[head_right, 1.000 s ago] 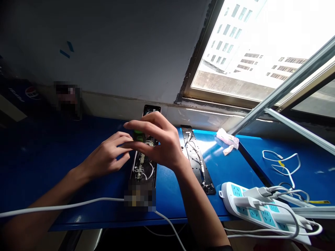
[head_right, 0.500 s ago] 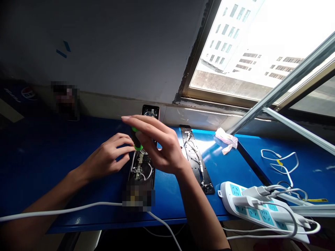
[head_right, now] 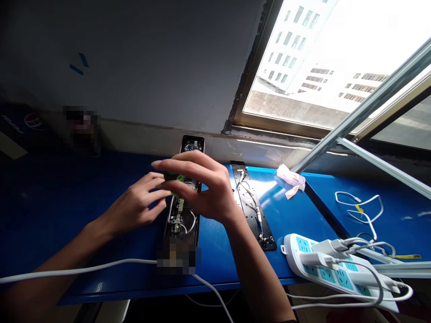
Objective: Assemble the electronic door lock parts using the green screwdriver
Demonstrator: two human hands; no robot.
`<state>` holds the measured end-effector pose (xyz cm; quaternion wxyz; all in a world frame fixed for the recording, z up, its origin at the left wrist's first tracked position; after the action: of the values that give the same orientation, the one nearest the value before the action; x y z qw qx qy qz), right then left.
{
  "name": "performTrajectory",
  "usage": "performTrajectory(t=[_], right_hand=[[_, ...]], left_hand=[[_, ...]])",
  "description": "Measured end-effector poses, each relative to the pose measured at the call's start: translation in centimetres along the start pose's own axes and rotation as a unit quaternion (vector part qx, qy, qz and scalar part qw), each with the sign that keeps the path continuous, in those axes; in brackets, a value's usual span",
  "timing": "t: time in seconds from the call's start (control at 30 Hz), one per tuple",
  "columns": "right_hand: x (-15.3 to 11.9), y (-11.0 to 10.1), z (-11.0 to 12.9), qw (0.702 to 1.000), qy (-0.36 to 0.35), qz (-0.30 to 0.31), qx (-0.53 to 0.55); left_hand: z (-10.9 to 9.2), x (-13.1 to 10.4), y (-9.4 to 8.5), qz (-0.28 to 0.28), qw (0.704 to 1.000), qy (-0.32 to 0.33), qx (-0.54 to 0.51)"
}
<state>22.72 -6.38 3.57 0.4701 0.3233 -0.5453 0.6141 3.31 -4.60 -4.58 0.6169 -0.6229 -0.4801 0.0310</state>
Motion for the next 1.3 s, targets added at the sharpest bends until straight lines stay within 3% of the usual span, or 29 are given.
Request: performTrajectory(t=[0.1, 0.2, 0.43, 0.6, 0.77, 0.93, 1.1, 1.17, 1.3], right_hand=[[0.0, 0.0, 0.0, 1.0, 0.01, 0.008, -0.017], [0.0, 0.2, 0.0, 0.997, 0.036, 0.046, 0.043], [0.0, 0.0, 0.1, 0.999, -0.003, -0.007, -0.035], [-0.1, 0.4, 0.1, 0.996, 0.026, 0.048, 0.063], [-0.2, 0.1, 0.0, 0.999, -0.007, -0.007, -0.041], [-0.1, 0.5, 0.0, 0.998, 0.021, 0.047, 0.027], [0.0, 0.4, 0.2, 0.999, 0.003, -0.013, -0.031], [-0.1, 0.5, 0.2, 0.999, 0.025, 0.005, -0.042], [-0.2, 1.0, 0.2, 0.996, 0.035, 0.069, 0.043]], left_hand=[[0.0, 0.0, 0.0, 0.002, 1.0, -0.004, -0.006], [0.0, 0.0, 0.0, 0.009, 1.0, -0.008, -0.011], [0.0, -0.1, 0.1, 0.006, 1.0, -0.011, -0.007], [-0.1, -0.1, 0.0, 0.008, 1.0, -0.01, -0.008], [-0.2, 0.0, 0.0, 0.006, 1.0, -0.011, -0.006], [-0.3, 0.1, 0.0, 0.008, 1.0, -0.015, -0.009], [-0.5, 0.1, -0.1, -0.001, 1.0, -0.014, -0.008], [-0.5, 0.1, -0.1, -0.001, 1.0, -0.018, -0.01], [-0.3, 0.1, 0.0, 0.007, 1.0, -0.02, -0.007]])
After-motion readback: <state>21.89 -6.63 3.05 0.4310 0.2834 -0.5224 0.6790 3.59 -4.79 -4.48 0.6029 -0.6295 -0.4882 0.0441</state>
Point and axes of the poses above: each hand's wrist, its own x-axis towards the middle knuckle, its own y-axis out of the palm, z = x × y, the point moved 3 cm from there along x, towards the middle knuckle, and after that the axes turned 10 degrees about -y, right-handed, at the moved point
